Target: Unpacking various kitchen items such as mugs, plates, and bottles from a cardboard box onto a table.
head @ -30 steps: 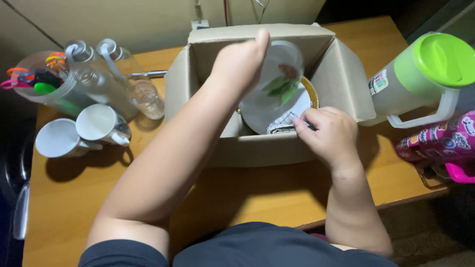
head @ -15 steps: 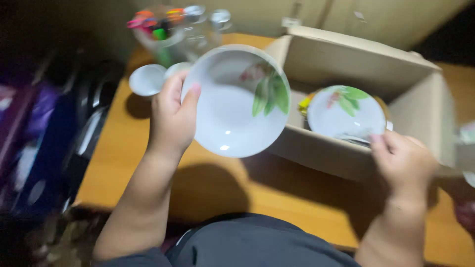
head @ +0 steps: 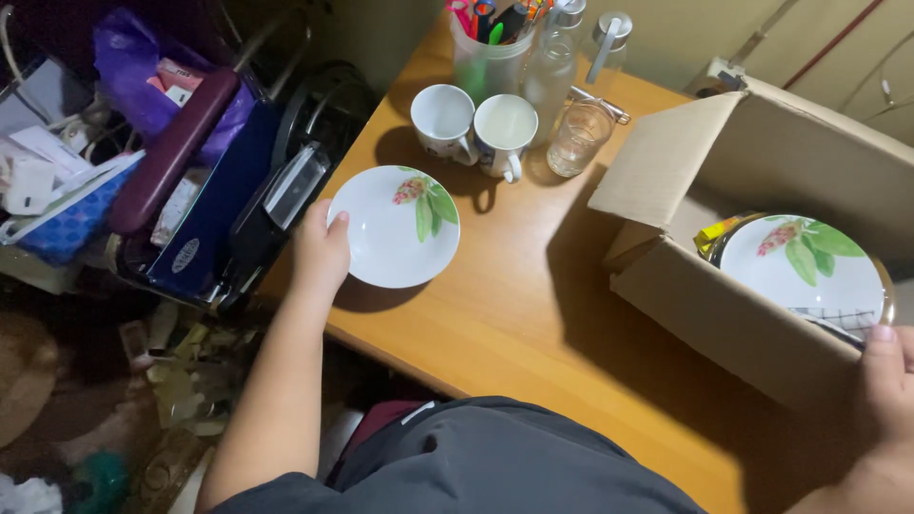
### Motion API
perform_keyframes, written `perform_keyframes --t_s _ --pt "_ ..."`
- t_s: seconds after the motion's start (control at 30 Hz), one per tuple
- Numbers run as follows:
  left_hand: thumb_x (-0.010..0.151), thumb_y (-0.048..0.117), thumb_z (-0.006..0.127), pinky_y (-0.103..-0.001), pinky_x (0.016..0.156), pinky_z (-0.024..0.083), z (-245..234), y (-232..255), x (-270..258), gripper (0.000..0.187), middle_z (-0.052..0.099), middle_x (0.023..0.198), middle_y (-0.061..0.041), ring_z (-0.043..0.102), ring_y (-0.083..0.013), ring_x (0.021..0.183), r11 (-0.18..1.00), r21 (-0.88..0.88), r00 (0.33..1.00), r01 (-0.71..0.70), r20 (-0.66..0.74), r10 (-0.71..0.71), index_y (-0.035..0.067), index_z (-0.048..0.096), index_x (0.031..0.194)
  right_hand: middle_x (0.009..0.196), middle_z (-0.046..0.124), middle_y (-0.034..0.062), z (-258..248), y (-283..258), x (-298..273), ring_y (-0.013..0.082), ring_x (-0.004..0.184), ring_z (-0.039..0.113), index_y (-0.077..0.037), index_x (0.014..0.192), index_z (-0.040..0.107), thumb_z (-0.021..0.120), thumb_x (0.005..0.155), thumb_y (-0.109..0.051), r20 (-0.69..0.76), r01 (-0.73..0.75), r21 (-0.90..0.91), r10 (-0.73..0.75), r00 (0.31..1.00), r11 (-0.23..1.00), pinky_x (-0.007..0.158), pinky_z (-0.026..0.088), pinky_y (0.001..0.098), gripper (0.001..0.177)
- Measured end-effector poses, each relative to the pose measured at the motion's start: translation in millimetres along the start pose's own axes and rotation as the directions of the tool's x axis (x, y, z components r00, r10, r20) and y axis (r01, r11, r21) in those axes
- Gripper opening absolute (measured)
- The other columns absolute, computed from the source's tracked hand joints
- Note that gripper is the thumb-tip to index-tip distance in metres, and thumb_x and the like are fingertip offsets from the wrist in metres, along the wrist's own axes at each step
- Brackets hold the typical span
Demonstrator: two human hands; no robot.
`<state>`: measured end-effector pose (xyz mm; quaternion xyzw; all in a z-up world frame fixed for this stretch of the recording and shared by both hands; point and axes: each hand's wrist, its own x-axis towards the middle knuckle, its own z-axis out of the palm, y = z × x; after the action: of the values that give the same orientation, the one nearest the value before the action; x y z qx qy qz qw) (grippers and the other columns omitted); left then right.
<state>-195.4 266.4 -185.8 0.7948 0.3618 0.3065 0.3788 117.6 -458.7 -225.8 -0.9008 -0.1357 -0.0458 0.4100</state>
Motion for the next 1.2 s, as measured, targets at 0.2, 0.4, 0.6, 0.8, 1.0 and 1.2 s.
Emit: perform_keyframes --t_s 0.2,0.4,0.6,0.8,1.0,1.2 --pt "0.098 0.016 0.062 -0.043 0.092 0.053 2.3 -1.8 8.6 0.034 0.072 0.115 -0.025 0.071 -0.0381 0.108 0.999 0.001 0.999 0.051 -0.003 -0.051 -0.003 0.062 0.127 0.085 0.060 0.0063 12.0 -105.8 -14.7 0.0141 0.069 0.051 0.002 0.114 0.059 0.042 0.127 -0.034 -0.068 -0.026 -0.023 0.024 0.997 0.999 0.073 0.043 0.0358 0.041" --pt "0.098 0.017 0.063 -0.046 0.094 0.053 -3.3 24.6 3.1 0.036 0.068 0.119 -0.028 0.067 -0.0422 0.111 0.985 0.160 0.998 0.061 -0.003 -0.062 -0.002 0.063 0.128 0.084 0.060 0.0119 3.6 -81.6 -10.6 0.0216 0.070 0.053 0.003 0.116 0.060 0.044 0.122 -0.032 -0.058 -0.063 -0.103 0.057 0.997 0.993 0.068 0.044 0.0384 0.039" --pt "0.091 0.019 0.070 -0.055 0.094 0.048 -4.4 66.5 -8.5 0.046 0.061 0.126 -0.029 0.057 -0.0506 0.116 0.918 0.397 1.000 0.008 -0.022 0.001 -0.002 0.062 0.131 0.071 0.060 0.0093 -0.2 -93.7 -7.6 0.0229 0.063 0.057 0.002 0.107 0.068 0.049 0.119 -0.036 -0.071 0.100 -0.272 -0.123 0.990 0.957 0.067 0.048 0.0409 0.044" --pt "0.099 0.010 0.069 -0.048 0.109 0.046 56.6 182.1 -39.1 0.038 0.061 0.130 -0.017 0.058 -0.0385 0.122 0.762 0.261 0.766 -0.592 -0.112 0.633 0.004 0.063 0.135 0.073 0.059 0.0095 4.1 -138.4 -16.7 0.0300 0.073 0.058 -0.013 0.075 0.061 0.056 0.111 -0.041 -0.216 0.136 -0.725 -0.410 0.886 0.676 0.067 0.043 0.0414 0.046" --pt "0.094 0.012 0.073 -0.045 0.099 0.049 144.7 344.0 -84.1 0.020 0.066 0.110 -0.014 0.062 -0.0348 0.108 0.426 -0.304 0.376 -0.852 0.211 0.902 0.005 0.067 0.111 0.071 0.059 0.0108 4.3 -191.8 -14.1 0.0325 0.074 0.060 -0.013 0.070 0.060 0.058 0.101 -0.037 -0.309 0.171 -0.674 -0.485 0.818 0.718 0.070 0.044 0.0452 0.039" --pt "0.080 0.034 0.083 -0.045 0.084 0.054 283.2 427.4 -94.5 0.035 0.067 0.101 -0.016 0.063 -0.0377 0.098 0.482 -0.271 0.228 -0.833 0.626 0.746 0.005 0.071 0.095 0.070 0.059 0.0087 -3.5 -206.6 -11.8 0.0321 0.074 0.060 -0.014 0.070 0.059 0.057 0.097 -0.037 -0.309 0.208 -0.668 -0.521 0.796 0.715 0.071 0.045 0.0475 0.035"
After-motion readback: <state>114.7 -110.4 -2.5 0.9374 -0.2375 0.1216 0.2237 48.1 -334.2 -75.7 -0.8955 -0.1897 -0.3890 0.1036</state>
